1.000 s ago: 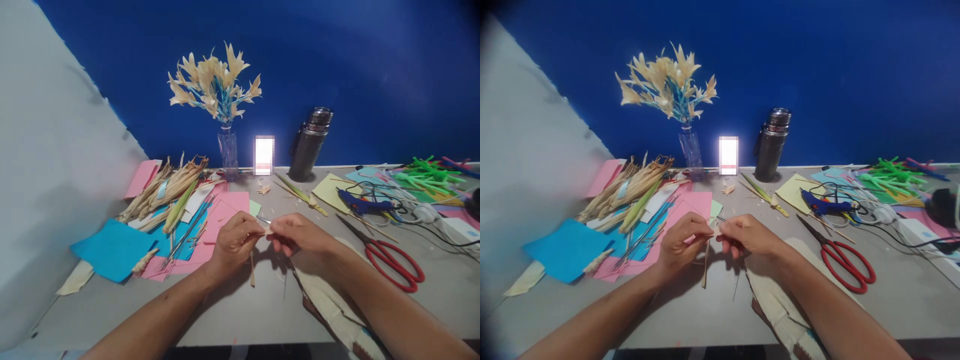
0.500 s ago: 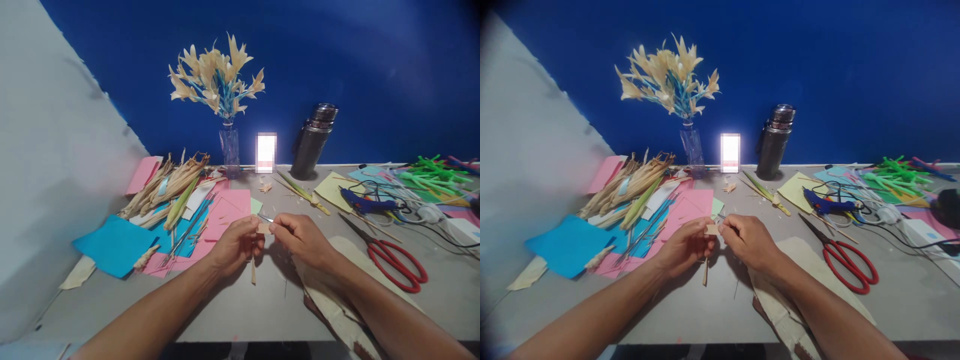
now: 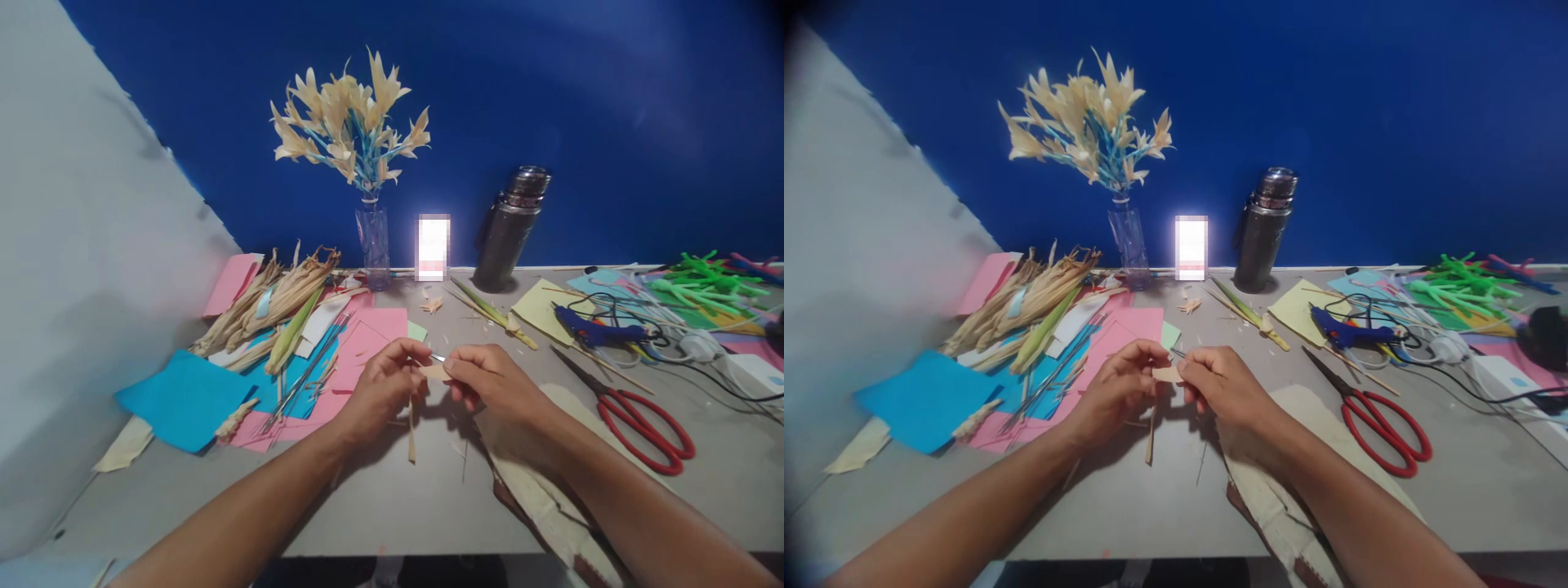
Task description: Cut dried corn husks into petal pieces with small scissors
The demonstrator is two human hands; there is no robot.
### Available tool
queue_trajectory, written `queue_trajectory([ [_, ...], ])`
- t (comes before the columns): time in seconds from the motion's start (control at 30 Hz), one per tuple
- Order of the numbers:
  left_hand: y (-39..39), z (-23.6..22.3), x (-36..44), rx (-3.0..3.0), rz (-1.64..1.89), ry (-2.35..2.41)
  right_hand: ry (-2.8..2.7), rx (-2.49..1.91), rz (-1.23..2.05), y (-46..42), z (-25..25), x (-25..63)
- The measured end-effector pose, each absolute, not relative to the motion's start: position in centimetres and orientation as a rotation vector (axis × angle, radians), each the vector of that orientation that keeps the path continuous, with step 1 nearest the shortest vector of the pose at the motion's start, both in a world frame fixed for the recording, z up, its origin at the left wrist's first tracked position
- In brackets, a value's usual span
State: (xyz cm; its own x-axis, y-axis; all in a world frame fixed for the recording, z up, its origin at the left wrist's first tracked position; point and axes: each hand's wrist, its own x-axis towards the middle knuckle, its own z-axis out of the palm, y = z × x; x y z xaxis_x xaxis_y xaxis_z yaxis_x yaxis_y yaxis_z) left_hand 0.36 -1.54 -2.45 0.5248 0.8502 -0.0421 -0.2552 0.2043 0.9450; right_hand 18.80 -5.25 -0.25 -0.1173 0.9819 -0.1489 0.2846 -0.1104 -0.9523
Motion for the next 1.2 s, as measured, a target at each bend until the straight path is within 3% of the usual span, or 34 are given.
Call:
queue_trajectory([
  [0.1,-1.6,-2.4,0.3,1.342,0.929,0.738,-1.363,-1.406,1.446,-5.0,-0.5,19.0],
  [0.27,-1.3,-2.7,0.6,0.999,0.795,0.731,-1.484,-1.291,1.271,-5.0,-0.4,19.2],
  [0.5,-1.7,-2.3,0.8,0.838,0.682,0.649,-1.129,-1.128,1.406,-5.2,-1.3,17.5],
  [1.07,-2.4,-2.1,0.6,0.778,0.613,0.351,-1.039,-0.79,1.746,-4.6,-2.0,18.5],
  [1.2,-2.4,-2.2,1.0,0.809,0.633,0.415,-1.04,-0.807,1.692,-4.8,-2.0,18.1],
])
